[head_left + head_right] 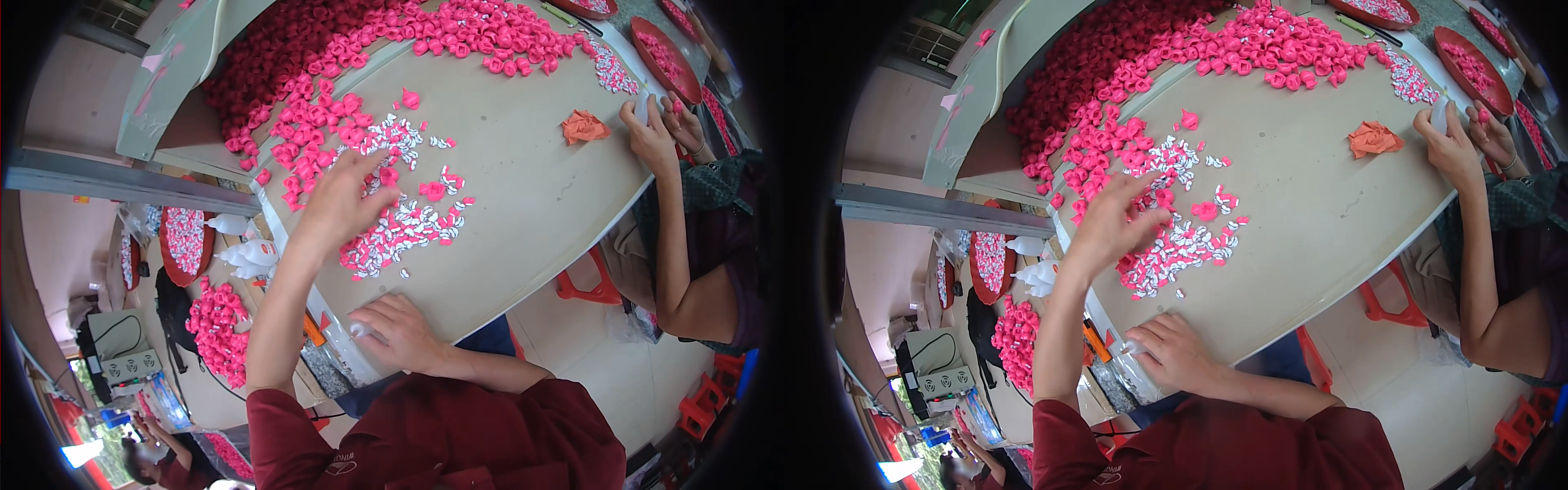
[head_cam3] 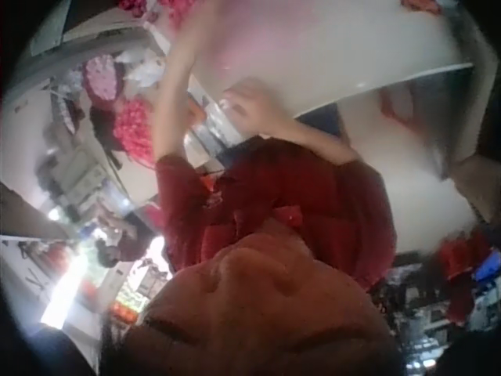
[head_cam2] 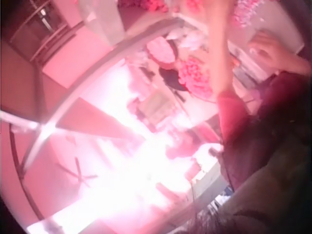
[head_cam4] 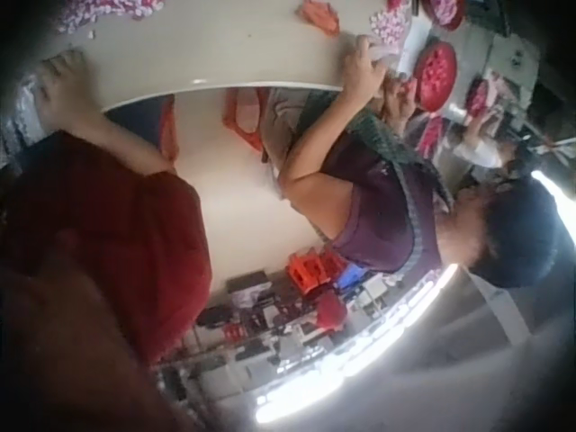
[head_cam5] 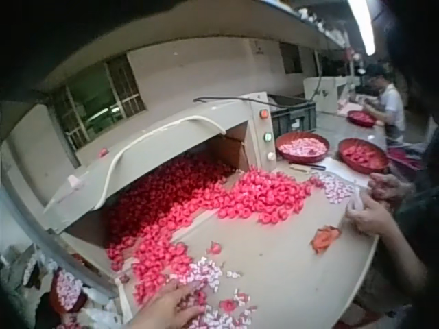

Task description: The person repeatedly picks up small pink and white components from a table, applies glue from a small bottle to the pink piece, and attaches a white piece to form a finished unit. The person places completed units into a growing pile on the table. Another person works at the same table in the background.

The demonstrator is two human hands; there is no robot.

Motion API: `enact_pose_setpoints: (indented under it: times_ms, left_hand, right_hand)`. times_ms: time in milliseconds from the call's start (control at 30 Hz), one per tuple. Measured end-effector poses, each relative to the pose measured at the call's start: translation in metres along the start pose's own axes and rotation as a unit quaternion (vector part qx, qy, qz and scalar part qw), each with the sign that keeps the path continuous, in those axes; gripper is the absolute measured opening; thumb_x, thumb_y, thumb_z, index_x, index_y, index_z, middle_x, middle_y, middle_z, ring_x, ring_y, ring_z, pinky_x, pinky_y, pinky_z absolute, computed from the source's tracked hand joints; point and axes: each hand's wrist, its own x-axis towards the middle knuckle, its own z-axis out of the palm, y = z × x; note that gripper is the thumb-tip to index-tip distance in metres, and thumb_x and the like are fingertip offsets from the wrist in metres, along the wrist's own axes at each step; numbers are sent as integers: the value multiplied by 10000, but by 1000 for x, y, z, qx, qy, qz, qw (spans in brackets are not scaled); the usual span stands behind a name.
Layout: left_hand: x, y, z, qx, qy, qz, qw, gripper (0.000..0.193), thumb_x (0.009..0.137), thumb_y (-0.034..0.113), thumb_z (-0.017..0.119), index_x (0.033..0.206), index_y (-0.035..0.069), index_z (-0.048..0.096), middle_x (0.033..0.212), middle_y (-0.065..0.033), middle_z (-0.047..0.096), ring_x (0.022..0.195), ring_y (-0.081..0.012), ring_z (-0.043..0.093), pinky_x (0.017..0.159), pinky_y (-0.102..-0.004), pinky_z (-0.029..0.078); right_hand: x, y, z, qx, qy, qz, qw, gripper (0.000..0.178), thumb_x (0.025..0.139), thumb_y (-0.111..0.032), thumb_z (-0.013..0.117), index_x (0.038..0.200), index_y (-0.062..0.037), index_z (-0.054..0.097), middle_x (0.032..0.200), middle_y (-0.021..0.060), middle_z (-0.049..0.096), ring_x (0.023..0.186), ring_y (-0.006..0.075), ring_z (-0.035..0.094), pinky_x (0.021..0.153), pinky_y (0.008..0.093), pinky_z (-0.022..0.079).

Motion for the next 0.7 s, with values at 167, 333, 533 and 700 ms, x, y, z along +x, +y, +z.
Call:
enact_pose_setpoints:
  times_ms: [167, 333, 533, 700]
  left_hand:
    - [-5, -1, 19, -5, -4, -26, 1000, 425, 722, 156, 678, 1118, 56, 561, 912, -143, 576, 848, -278, 589, 757, -376, 455]
    - [0, -3, 21, -2, -21, 1, 1000, 392, 694, 123, 686, 1052, 37, 554, 894, -149, 605, 844, -272, 592, 755, -371, 464]
    - [2, 3, 18, -34, -40, -47, 998, 356, 693, 140, 686, 1011, 43, 557, 795, -116, 614, 764, -267, 588, 692, -380, 451]
    - [5, -8, 14, -23, 29, -34, 999, 327, 701, 125, 680, 1003, 70, 569, 760, -108, 615, 723, -259, 584, 657, -370, 449]
  right_hand:
    - [0, -2, 2, 9, -3, 7, 1000, 307, 675, -83, 643, 971, -41, 569, 909, 72, 581, 859, 233, 532, 767, 352, 402]
    - [2, -3, 0, -1, -8, 8, 1000, 301, 684, -94, 644, 971, -44, 569, 908, 68, 581, 860, 227, 534, 764, 348, 401]
    - [1, -3, 2, -2, -4, 10, 1000, 336, 660, -86, 671, 983, -58, 583, 910, 71, 593, 831, 237, 551, 735, 346, 410]
    - [2, -2, 2, -12, -9, 8, 1000, 310, 685, -109, 662, 978, -57, 573, 905, 63, 587, 840, 225, 543, 736, 341, 402]
